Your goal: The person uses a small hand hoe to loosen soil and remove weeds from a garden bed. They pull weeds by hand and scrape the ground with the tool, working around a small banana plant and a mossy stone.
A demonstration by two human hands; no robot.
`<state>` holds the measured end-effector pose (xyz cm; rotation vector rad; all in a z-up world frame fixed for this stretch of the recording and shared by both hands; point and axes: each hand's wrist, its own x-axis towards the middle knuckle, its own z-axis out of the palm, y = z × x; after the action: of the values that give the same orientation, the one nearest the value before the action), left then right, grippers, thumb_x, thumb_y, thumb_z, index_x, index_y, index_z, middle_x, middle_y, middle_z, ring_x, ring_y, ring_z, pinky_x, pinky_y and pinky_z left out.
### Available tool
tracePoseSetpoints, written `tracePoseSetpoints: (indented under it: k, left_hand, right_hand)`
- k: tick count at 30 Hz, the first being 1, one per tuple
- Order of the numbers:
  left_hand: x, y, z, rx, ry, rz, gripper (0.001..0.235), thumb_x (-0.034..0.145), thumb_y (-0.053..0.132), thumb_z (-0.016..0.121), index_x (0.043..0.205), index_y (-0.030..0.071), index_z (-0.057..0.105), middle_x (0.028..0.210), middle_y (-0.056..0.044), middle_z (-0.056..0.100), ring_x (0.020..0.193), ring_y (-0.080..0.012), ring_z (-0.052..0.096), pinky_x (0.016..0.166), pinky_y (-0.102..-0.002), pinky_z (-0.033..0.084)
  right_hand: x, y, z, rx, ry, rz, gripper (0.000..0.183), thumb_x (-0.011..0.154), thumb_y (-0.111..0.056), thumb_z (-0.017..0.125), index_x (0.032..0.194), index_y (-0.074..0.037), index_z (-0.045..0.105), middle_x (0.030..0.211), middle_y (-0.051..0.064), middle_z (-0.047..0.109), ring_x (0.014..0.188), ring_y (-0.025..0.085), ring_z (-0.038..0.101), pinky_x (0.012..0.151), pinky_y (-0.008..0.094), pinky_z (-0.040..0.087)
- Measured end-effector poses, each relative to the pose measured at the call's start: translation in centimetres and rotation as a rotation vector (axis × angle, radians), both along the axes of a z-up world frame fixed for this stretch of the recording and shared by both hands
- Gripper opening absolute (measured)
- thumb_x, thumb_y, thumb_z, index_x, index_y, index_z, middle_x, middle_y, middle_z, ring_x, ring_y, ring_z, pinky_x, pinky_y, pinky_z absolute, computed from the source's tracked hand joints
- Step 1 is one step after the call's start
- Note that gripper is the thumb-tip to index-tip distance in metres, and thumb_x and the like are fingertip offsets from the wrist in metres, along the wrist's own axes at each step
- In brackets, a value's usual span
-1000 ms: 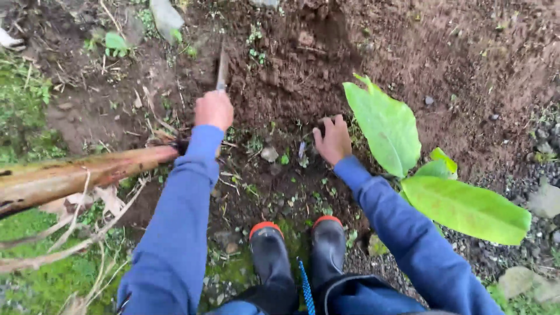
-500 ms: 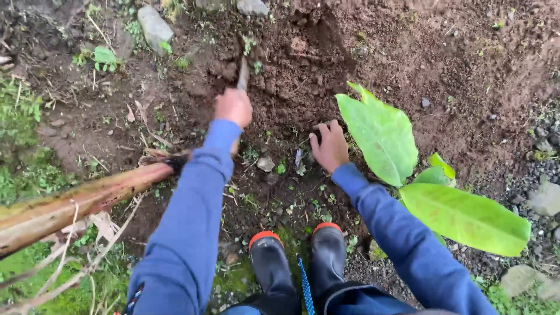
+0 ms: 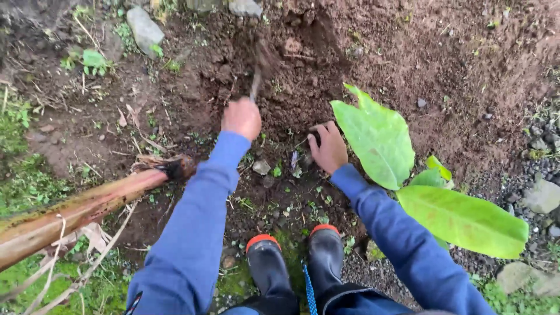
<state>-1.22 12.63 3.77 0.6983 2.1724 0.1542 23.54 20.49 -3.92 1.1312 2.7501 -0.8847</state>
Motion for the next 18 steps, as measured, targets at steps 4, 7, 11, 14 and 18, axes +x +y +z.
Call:
tracePoseSetpoints:
  k: [4,7,11,14,18]
  left_hand:
    - [1.1,-1.9,0.5,-0.016,-0.015,-0.038,0.046,0.106,0.018,0.038,0.102,-0.009,0.075,0.100,-0.035,0.073,0.100,-0.0500,0.072,0.087,-0.059,0.063]
    - [-0.7,-0.3,0.4,0.152,0.247,0.016,0.043,0.108,0.025,0.037,0.101,-0.004,0.067,0.090,-0.033,0.072,0.094,-0.0490,0.074,0.080,-0.062,0.061]
    - [-3.1,2.4,-3.3,0.248,0.392,-0.129,0.035,0.109,0.016,0.038,0.101,-0.004,0.066,0.091,-0.032,0.073,0.091,-0.0481,0.074,0.079,-0.057,0.063]
    - [-1.9,1.2,-3.6,0.132,0.247,-0.181,0.039,0.107,0.021,0.040,0.104,-0.004,0.070,0.098,-0.030,0.073,0.099,-0.0474,0.073,0.085,-0.058,0.061]
    - [0.7,-0.6,-2.0,0.138,0.224,-0.161,0.041,0.105,0.022,0.040,0.094,0.001,0.073,0.086,-0.029,0.073,0.085,-0.0450,0.076,0.072,-0.055,0.064]
  right_hand:
    - [-0.1,0.2,-1.8,-0.016,0.006,-0.032,0.021,0.104,-0.024,0.058,0.117,-0.009,0.064,0.103,0.011,0.050,0.092,0.032,0.067,0.068,0.038,0.064]
    - [0.3,0.0,-1.2,-0.003,0.033,-0.031,0.022,0.105,-0.021,0.059,0.117,-0.003,0.064,0.103,0.015,0.053,0.092,0.036,0.068,0.070,0.042,0.064]
    - [-0.1,0.7,-0.3,-0.071,0.061,-0.041,0.022,0.106,-0.024,0.056,0.119,-0.007,0.062,0.099,0.012,0.054,0.085,0.035,0.068,0.067,0.045,0.063]
    - [-0.2,0.7,-0.3,-0.151,0.042,-0.096,0.023,0.104,-0.026,0.058,0.120,-0.011,0.063,0.102,0.012,0.057,0.092,0.039,0.070,0.073,0.051,0.062]
    - [-0.7,0.9,1.6,-0.334,-0.022,-0.152,0.029,0.108,-0.026,0.051,0.128,-0.006,0.060,0.114,0.022,0.067,0.136,0.050,0.049,0.096,0.061,0.055]
